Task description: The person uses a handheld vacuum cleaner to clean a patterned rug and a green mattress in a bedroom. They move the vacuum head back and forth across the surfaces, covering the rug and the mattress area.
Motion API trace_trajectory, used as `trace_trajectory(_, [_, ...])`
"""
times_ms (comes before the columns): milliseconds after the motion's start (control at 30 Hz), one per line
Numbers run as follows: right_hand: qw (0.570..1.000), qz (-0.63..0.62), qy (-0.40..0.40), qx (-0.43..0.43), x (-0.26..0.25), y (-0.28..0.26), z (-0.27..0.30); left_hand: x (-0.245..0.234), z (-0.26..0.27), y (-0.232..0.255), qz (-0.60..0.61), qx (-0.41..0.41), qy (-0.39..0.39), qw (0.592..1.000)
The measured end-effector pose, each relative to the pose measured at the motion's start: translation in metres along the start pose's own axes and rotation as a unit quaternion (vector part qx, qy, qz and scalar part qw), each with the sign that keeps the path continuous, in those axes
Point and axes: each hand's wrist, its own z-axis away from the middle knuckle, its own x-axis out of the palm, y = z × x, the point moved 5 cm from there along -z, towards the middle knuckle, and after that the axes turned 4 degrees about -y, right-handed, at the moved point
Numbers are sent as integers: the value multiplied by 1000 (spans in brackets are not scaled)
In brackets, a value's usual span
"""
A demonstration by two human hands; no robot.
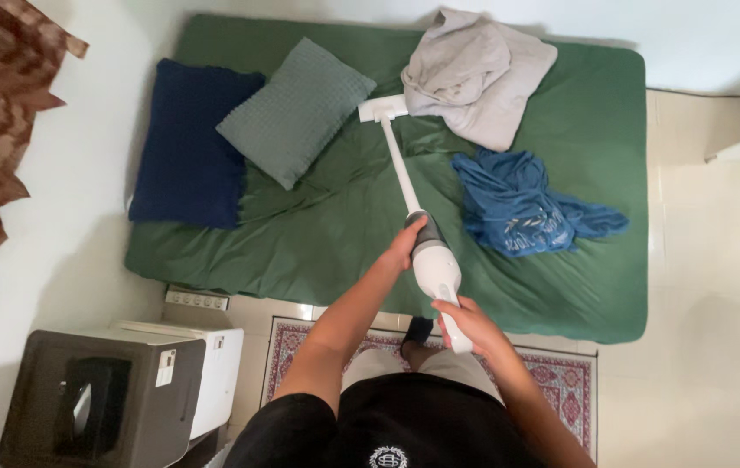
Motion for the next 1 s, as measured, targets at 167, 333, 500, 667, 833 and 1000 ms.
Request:
trace_trajectory(167, [998, -39, -29, -44, 10, -16, -49, -6, -23, 49, -27, 20, -8, 999])
trace_trajectory(333, [998, -28, -38, -32, 16, -16, -49, -12, -21, 51, -12, -13, -32, 999])
trace_trajectory(500, [1000, -1, -30, -5, 10, -6, -18, -9, -3, 23, -17, -49, -44, 998])
trace_trajectory(667, [998, 53, 21, 29, -5, 13, 21, 0, 19, -16, 16, -47, -60, 997])
trace_trajectory(833, [986, 157, 35, 48, 11, 27, 52, 3, 62, -55, 84, -79, -73, 991])
trace_trajectory(1000, [973, 189, 97, 88, 56, 33, 80, -5, 107, -49, 118, -91, -21, 989])
